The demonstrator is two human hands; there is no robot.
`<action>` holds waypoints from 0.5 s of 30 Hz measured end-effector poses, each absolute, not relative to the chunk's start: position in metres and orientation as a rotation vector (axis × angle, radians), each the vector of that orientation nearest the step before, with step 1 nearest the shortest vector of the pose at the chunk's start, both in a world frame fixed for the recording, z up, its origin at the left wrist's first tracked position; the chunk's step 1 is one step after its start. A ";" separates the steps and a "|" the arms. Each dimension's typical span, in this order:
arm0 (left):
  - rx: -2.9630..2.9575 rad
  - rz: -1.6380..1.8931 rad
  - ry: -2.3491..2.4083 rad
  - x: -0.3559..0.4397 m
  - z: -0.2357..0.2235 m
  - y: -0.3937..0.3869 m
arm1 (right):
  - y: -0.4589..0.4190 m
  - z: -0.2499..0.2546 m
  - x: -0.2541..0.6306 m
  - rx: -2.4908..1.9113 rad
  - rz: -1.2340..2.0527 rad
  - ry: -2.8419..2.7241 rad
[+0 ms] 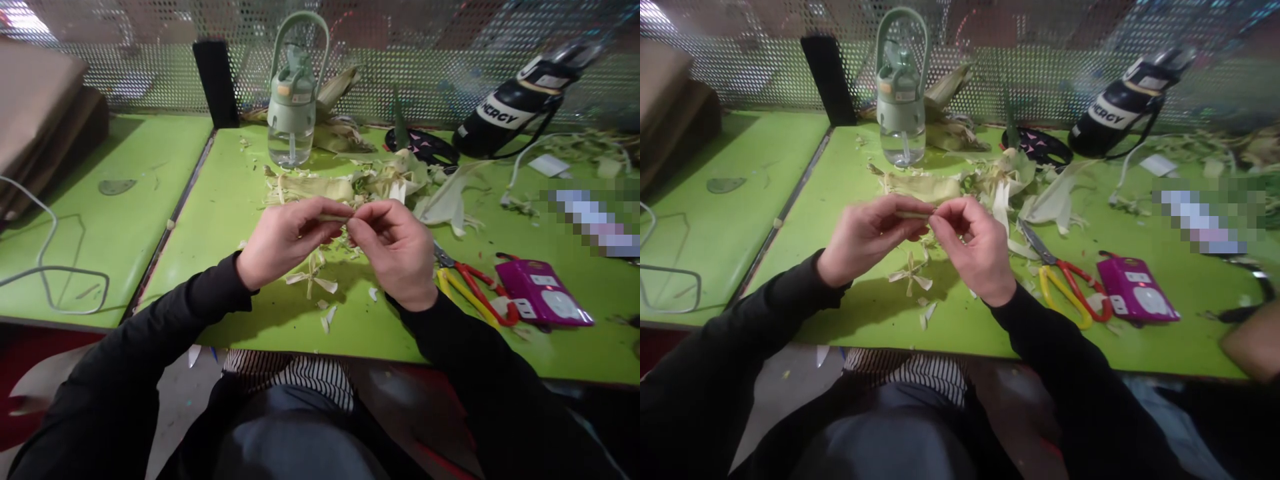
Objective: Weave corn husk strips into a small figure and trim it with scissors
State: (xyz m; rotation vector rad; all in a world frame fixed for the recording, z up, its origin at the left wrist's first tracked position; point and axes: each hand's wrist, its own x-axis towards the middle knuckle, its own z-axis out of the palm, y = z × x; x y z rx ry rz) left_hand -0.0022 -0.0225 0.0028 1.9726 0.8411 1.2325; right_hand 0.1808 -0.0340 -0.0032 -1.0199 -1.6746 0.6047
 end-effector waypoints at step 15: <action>1.759 0.920 0.887 -0.005 0.004 -0.017 | -0.033 0.001 0.187 -0.947 -0.034 -2.077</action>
